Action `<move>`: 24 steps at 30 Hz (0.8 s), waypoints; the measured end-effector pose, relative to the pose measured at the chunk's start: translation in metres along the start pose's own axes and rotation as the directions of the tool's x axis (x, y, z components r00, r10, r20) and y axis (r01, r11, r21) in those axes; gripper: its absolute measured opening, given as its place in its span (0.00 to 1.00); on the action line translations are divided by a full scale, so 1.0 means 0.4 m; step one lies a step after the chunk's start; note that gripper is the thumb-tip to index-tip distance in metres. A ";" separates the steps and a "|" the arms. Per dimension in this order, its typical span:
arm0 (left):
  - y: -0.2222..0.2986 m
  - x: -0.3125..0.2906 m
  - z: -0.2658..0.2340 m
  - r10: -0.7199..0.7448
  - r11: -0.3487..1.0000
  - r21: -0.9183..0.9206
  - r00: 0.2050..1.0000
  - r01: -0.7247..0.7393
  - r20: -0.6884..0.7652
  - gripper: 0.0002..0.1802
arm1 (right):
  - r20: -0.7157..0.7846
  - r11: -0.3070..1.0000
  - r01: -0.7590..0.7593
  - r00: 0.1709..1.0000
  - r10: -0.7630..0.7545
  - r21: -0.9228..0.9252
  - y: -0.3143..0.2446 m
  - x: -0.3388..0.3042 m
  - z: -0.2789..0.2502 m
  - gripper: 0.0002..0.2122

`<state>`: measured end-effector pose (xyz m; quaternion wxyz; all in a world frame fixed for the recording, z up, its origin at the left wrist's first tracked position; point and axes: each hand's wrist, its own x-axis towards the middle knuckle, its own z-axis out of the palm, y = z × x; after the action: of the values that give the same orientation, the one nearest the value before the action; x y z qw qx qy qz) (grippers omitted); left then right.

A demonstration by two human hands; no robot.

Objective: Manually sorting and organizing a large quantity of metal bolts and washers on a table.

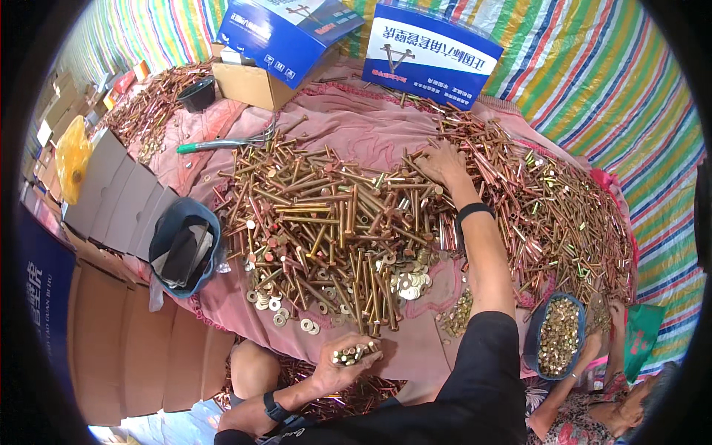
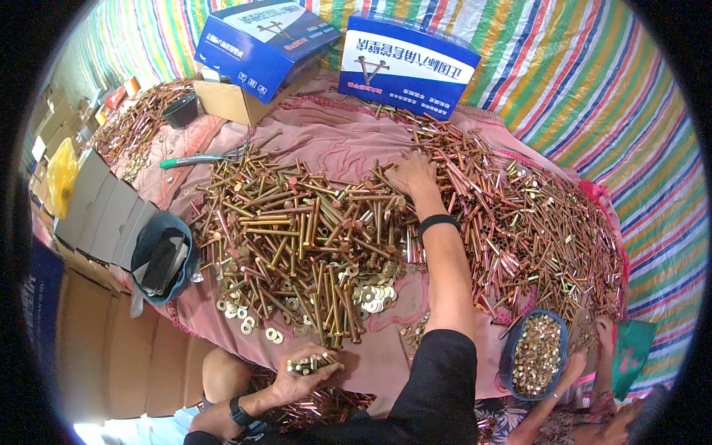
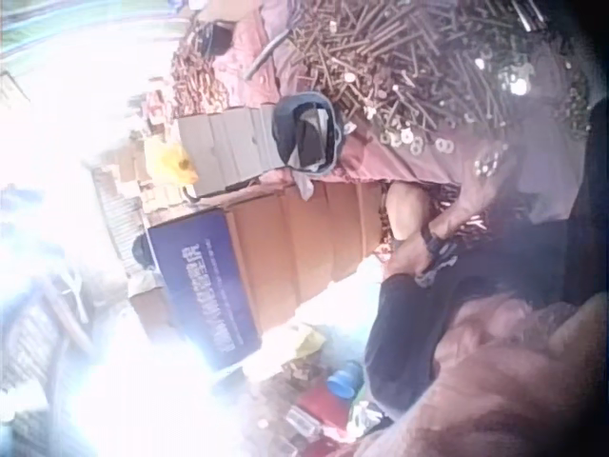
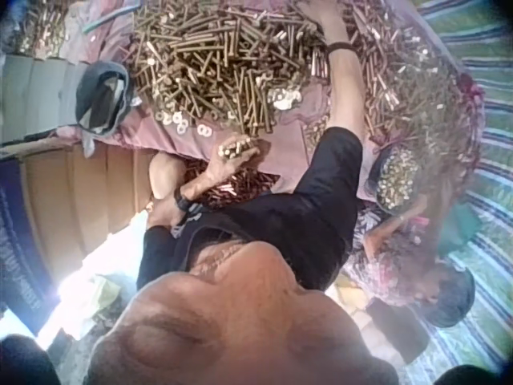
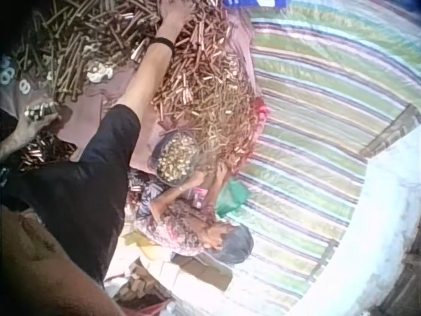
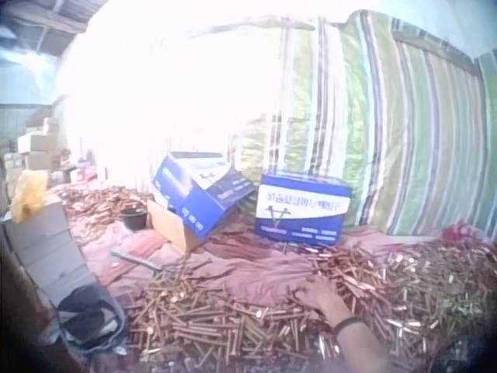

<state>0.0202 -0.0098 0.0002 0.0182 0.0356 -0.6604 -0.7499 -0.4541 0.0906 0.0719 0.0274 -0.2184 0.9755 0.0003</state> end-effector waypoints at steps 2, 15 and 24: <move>0.004 0.004 0.002 -0.028 0.998 -0.059 0.999 0.026 -0.025 0.14 | 0.075 1.000 -0.006 0.997 0.007 -0.011 -0.004 -0.005 -0.020 0.26; 0.036 0.024 0.015 -0.024 1.000 -0.009 1.000 0.024 -0.008 0.11 | -0.057 0.968 0.073 0.996 -0.061 0.242 0.066 -0.215 0.006 0.20; 0.033 0.030 0.002 0.015 1.000 0.027 1.000 -0.015 -0.003 0.10 | -0.034 0.904 -0.008 0.999 0.025 0.427 0.020 -0.351 0.021 0.20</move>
<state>0.0078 -0.0115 0.0132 0.0245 0.0321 -0.6707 -0.7406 -0.3302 0.1578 0.0709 0.0557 -0.1990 0.9540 -0.2171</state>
